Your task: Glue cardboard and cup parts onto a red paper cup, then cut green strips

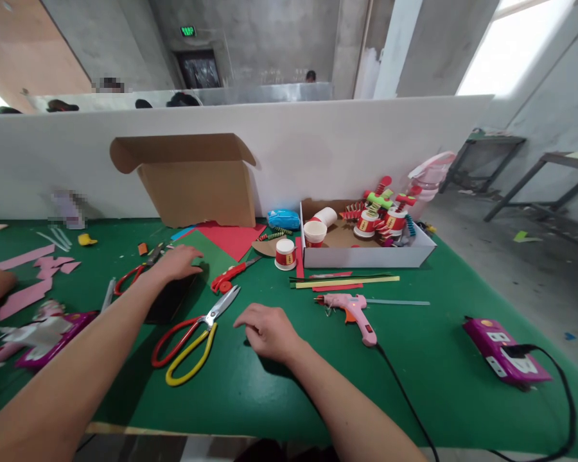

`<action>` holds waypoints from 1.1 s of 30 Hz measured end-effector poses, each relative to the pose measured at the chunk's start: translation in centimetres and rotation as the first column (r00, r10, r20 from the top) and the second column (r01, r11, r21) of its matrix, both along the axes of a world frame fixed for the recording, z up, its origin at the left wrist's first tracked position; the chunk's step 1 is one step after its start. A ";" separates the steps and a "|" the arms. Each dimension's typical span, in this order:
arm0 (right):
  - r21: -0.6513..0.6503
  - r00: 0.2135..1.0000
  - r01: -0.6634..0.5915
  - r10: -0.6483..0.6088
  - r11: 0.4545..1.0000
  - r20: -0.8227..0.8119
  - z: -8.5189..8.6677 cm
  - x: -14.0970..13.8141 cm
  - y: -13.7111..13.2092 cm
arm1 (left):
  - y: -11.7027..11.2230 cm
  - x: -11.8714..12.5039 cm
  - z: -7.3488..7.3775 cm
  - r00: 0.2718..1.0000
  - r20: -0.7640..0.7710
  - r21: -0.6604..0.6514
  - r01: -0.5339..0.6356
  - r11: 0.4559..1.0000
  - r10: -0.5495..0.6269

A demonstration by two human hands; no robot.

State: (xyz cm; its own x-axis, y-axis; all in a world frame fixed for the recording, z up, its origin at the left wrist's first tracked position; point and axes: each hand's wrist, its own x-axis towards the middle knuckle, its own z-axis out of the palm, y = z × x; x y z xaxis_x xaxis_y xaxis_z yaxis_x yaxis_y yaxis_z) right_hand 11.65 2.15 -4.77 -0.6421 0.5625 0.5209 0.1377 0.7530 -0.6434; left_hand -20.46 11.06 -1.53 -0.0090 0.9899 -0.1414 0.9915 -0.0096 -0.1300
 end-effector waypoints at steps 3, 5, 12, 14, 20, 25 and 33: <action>0.013 0.999 -0.006 0.005 1.000 0.032 0.0 -0.1 -0.1 | -0.9 -2.0 0.3 0.993 -0.030 -0.014 -0.112 0.994 0.112; 0.036 0.998 -0.023 0.021 0.999 0.058 0.0 -0.1 -0.2 | -1.5 -2.4 -0.1 0.988 -0.029 -0.029 -0.154 0.988 0.153; 0.050 0.989 -0.070 0.063 0.996 0.135 -0.1 -0.3 -0.4 | -2.5 0.5 -2.6 0.977 0.000 -0.025 -0.211 0.977 0.211; 0.018 0.993 -0.048 0.045 0.999 0.113 -0.2 -0.2 -0.2 | -2.6 1.0 -2.8 0.975 0.003 -0.017 -0.224 0.974 0.224; 0.003 0.996 -0.017 0.017 1.000 0.086 -0.3 -0.1 0.1 | -3.0 0.4 -2.4 0.974 0.008 -0.031 -0.228 0.973 0.228; 0.040 0.985 -0.057 0.049 0.998 0.164 -0.3 -0.3 -0.2 | -3.4 0.6 -1.6 0.966 -0.013 -0.027 -0.260 0.965 0.259; 0.042 0.984 -0.064 0.056 0.997 0.171 -0.2 -0.3 -0.3 | -2.6 3.6 -0.9 0.994 0.082 -0.109 0.085 0.990 -0.076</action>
State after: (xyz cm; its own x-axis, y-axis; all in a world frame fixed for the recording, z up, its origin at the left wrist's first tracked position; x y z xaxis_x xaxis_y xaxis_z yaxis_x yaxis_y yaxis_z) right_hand 11.34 1.85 -4.97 -0.7551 0.4979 0.4265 0.1955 0.7919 -0.5784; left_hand -16.85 8.46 -2.39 0.0856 0.9648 -0.2487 0.9939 -0.1003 -0.0469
